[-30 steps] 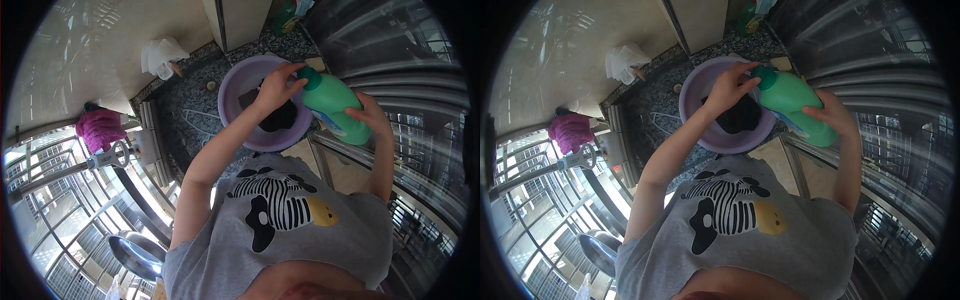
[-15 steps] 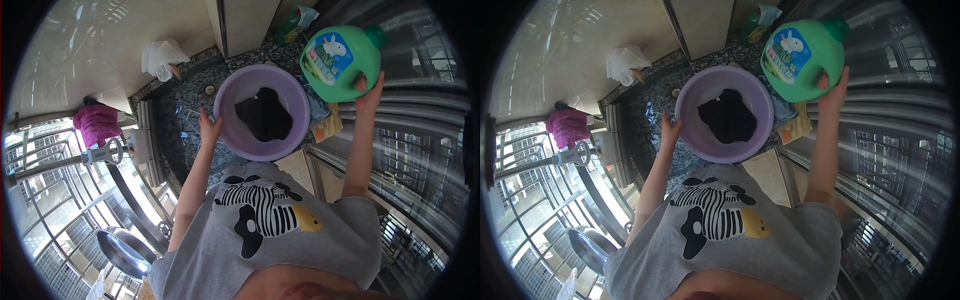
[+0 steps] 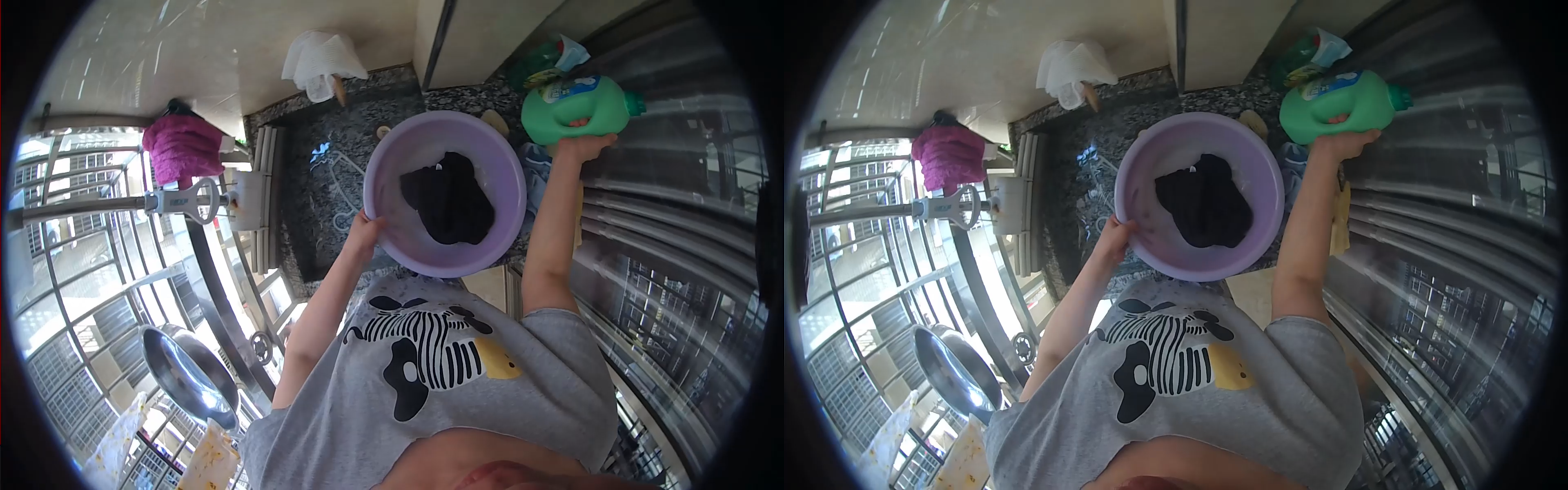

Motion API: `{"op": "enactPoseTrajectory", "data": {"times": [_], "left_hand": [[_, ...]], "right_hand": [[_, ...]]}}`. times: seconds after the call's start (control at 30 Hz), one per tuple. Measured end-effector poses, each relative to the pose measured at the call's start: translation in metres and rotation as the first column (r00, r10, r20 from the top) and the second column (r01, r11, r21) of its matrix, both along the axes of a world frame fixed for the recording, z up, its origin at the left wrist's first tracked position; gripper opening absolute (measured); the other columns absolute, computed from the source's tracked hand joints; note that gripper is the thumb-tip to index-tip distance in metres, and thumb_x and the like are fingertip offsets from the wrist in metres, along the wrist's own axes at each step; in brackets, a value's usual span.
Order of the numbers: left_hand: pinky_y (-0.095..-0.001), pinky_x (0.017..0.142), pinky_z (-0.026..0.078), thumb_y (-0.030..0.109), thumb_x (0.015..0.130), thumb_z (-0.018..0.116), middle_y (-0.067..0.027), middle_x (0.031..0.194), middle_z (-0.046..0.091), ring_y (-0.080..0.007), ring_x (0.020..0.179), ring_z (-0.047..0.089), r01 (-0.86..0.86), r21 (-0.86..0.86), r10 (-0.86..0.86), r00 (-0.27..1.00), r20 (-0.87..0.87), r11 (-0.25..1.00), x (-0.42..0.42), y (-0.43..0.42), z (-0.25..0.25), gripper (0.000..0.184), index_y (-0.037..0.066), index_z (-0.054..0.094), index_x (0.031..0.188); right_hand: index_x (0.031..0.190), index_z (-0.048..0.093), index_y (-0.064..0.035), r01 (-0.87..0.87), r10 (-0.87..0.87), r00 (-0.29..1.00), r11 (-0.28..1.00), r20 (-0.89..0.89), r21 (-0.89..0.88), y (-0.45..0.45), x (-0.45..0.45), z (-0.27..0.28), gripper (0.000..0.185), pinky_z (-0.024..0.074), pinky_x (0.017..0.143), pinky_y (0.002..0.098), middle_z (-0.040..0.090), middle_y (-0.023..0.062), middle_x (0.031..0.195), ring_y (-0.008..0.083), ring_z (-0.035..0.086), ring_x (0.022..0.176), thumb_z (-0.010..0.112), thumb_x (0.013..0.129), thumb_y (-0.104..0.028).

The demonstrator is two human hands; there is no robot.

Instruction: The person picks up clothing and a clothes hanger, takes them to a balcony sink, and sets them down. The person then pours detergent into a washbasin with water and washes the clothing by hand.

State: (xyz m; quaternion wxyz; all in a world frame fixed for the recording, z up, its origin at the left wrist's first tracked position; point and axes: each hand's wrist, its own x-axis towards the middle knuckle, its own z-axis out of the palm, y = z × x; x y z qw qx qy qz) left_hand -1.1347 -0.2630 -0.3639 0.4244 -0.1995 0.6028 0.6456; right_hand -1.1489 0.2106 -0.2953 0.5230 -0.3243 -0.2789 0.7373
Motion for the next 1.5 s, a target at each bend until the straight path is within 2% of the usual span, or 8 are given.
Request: {"op": "enactPoseTrajectory", "data": {"times": [0.27, 0.5, 0.67, 0.77, 0.83, 0.9, 1.0, 1.5], "left_hand": [[-0.0475, 0.076, 0.061, -0.006, 0.080, 0.050, -0.0200, 0.102, 0.068, -0.0355, 0.088, 0.071, -0.256, -0.050, 0.256, 0.967, -0.006, 0.965, 0.008, -0.110, 0.034, 0.037, -0.004, 0.057, 0.117], [-0.0366, 0.070, 0.061, -0.003, 0.077, 0.053, -0.0146, 0.110, 0.060, -0.0262, 0.094, 0.067, -0.186, -0.262, 0.109, 0.953, -0.281, 0.947, -0.025, -0.140, 0.058, 0.061, 0.005, 0.040, 0.136], [-0.0383, 0.083, 0.057, -0.002, 0.077, 0.055, -0.0147, 0.118, 0.059, -0.0267, 0.106, 0.063, -0.143, -0.371, -0.058, 0.875, -0.481, 0.918, -0.051, -0.169, 0.025, 0.066, 0.006, 0.039, 0.140], [-0.0402, 0.079, 0.060, -0.001, 0.079, 0.055, -0.0165, 0.122, 0.058, -0.0290, 0.108, 0.063, -0.167, -0.376, 0.029, 0.938, -0.345, 0.912, -0.062, -0.159, 0.030, 0.067, 0.008, 0.037, 0.142], [-0.0465, 0.080, 0.061, -0.002, 0.077, 0.054, -0.0165, 0.124, 0.056, -0.0315, 0.108, 0.063, -0.126, -0.386, 0.020, 0.964, -0.267, 0.914, -0.069, -0.147, 0.045, 0.070, 0.010, 0.035, 0.143], [-0.0491, 0.077, 0.062, -0.001, 0.079, 0.053, -0.0171, 0.127, 0.054, -0.0341, 0.108, 0.064, -0.096, -0.380, 0.005, 0.973, -0.232, 0.920, -0.074, -0.140, 0.044, 0.070, 0.011, 0.032, 0.144], [-0.0479, 0.070, 0.064, 0.000, 0.084, 0.054, -0.0185, 0.130, 0.052, -0.0370, 0.109, 0.064, -0.064, -0.361, -0.017, 0.976, -0.215, 0.931, -0.078, -0.136, 0.031, 0.068, 0.012, 0.027, 0.146], [-0.0462, 0.076, 0.062, 0.003, 0.084, 0.054, -0.0168, 0.122, 0.059, -0.0332, 0.102, 0.067, -0.043, -0.303, 0.010, 0.994, -0.112, 0.952, -0.083, -0.096, -0.008, 0.057, 0.007, 0.041, 0.139]], "right_hand": [[0.105, 0.061, 0.0010, 0.084, -0.186, 0.911, 0.957, 0.368, 0.276, -0.051, -0.021, -0.031, 0.066, 0.0496, 0.069, 0.0394, 0.063, 0.0132, 0.084, 0.0237, 0.059, 0.071, 0.027, 0.101, -0.055], [0.121, 0.054, 0.0051, -0.008, -0.156, 0.881, 0.939, 0.447, 0.343, -0.075, 0.007, -0.065, 0.059, 0.0425, 0.098, 0.0387, 0.057, 0.0205, 0.124, 0.0301, 0.056, 0.113, 0.032, 0.104, -0.047], [0.111, 0.055, 0.0063, -0.343, -0.465, 0.481, 0.680, 0.743, 0.648, -0.137, 0.060, -0.077, 0.029, 0.0473, 0.087, 0.0389, 0.057, 0.0202, 0.115, 0.0294, 0.059, 0.102, 0.045, 0.104, -0.020], [0.102, 0.061, -0.0027, -0.866, 0.199, 0.439, 0.355, 0.876, 0.353, -0.239, 0.068, -0.077, 0.011, 0.0514, 0.072, 0.0347, 0.063, 0.0113, 0.093, 0.0250, 0.065, 0.081, 0.056, 0.092, -0.004], [0.133, 0.051, -0.0058, -0.994, 0.140, 0.099, 0.050, 0.985, 0.092, -0.285, 0.073, -0.109, 0.046, 0.0543, 0.073, 0.0373, 0.065, 0.0139, 0.105, 0.0252, 0.068, 0.087, 0.062, 0.093, -0.023], [0.152, 0.027, -0.0094, -0.997, -0.160, 0.069, 0.028, 0.985, 0.074, -0.322, 0.082, -0.214, 0.073, 0.0545, 0.075, 0.0422, 0.066, 0.0208, 0.107, 0.0290, 0.069, 0.088, 0.060, 0.093, -0.037], [0.157, 0.012, -0.0113, -0.820, 0.491, -0.443, 0.117, 0.750, -0.561, -0.342, 0.042, -0.177, 0.080, 0.0532, 0.080, 0.0483, 0.065, 0.0286, 0.106, 0.0374, 0.068, 0.091, 0.055, 0.094, -0.038], [0.156, 0.016, -0.0146, -0.884, 0.191, -0.227, 0.372, 0.955, -0.284, -0.320, 0.068, -0.233, 0.077, 0.0530, 0.078, 0.0499, 0.068, 0.0258, 0.103, 0.0416, 0.068, 0.090, 0.058, 0.092, -0.017]]}}
